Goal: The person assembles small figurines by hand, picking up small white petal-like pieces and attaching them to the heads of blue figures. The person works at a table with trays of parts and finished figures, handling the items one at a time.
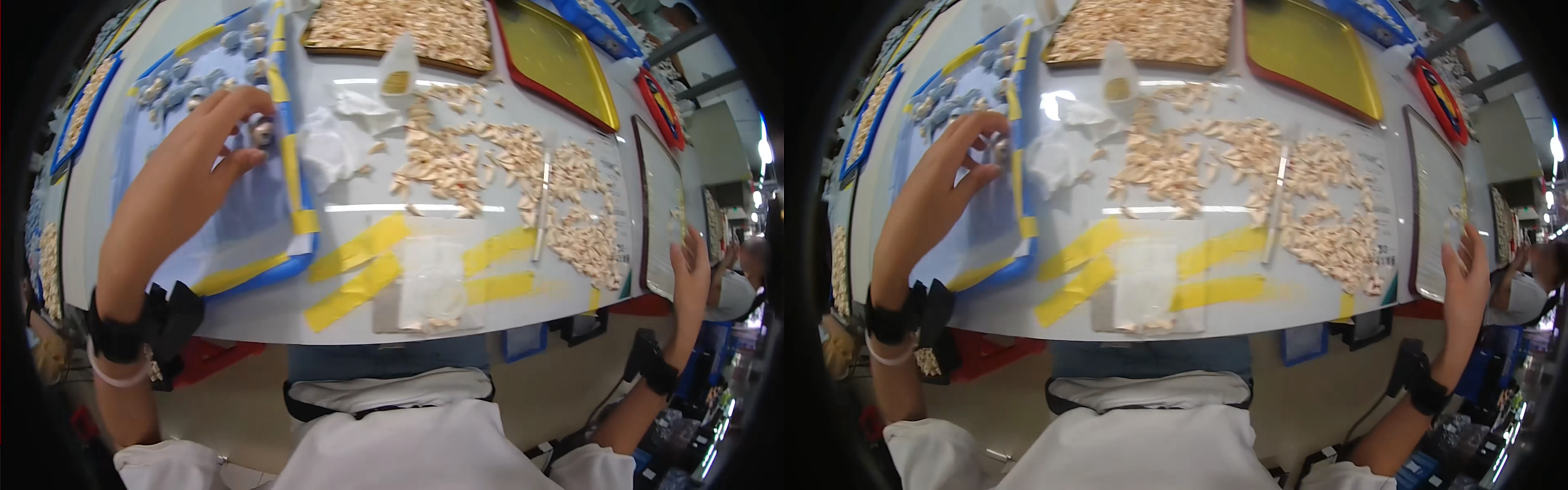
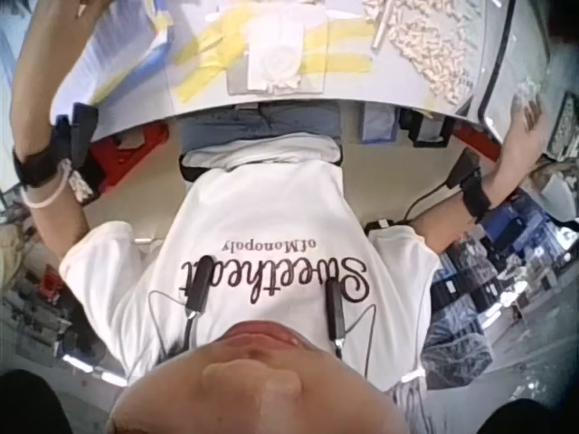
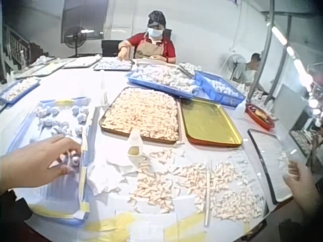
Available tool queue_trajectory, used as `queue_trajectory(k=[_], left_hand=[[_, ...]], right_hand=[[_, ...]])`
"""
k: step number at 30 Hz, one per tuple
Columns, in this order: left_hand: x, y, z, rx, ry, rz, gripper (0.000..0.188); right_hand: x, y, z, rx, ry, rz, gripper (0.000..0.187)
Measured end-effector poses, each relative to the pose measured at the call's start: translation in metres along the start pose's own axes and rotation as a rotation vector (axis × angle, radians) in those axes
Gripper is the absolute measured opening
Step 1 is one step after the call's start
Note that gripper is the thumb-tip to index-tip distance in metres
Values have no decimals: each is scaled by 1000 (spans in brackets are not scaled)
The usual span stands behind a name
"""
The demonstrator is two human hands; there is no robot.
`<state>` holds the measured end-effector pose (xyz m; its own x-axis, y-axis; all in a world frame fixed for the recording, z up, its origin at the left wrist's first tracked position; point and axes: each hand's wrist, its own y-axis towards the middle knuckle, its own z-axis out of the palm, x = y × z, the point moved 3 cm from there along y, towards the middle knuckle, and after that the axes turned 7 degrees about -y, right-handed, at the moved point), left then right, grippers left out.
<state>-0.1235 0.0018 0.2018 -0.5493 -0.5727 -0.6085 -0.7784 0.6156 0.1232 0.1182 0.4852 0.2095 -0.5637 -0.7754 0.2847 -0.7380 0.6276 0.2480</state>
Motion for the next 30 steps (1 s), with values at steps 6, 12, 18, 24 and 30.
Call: queue_trajectory(k=[6, 12, 18, 24, 30], left_hand=[[10, 17, -4, 128, 112, -90, 24], [-3, -31, -36, -175, -366, -120, 32], [-51, -94, 15, -311, -752, -103, 38], [-58, -104, 68, -110, -1212, -126, 25], [-60, -102, 94, -48, -1381, -210, 28]], right_hand=[[166, -4, 37, 372, 223, -482, 21], [174, 0, 67, 525, 137, -531, 12], [177, -2, 66, 399, 126, -659, 11], [161, -5, 52, 224, 326, -419, 5], [169, -48, 31, 249, 671, -157, 10]])
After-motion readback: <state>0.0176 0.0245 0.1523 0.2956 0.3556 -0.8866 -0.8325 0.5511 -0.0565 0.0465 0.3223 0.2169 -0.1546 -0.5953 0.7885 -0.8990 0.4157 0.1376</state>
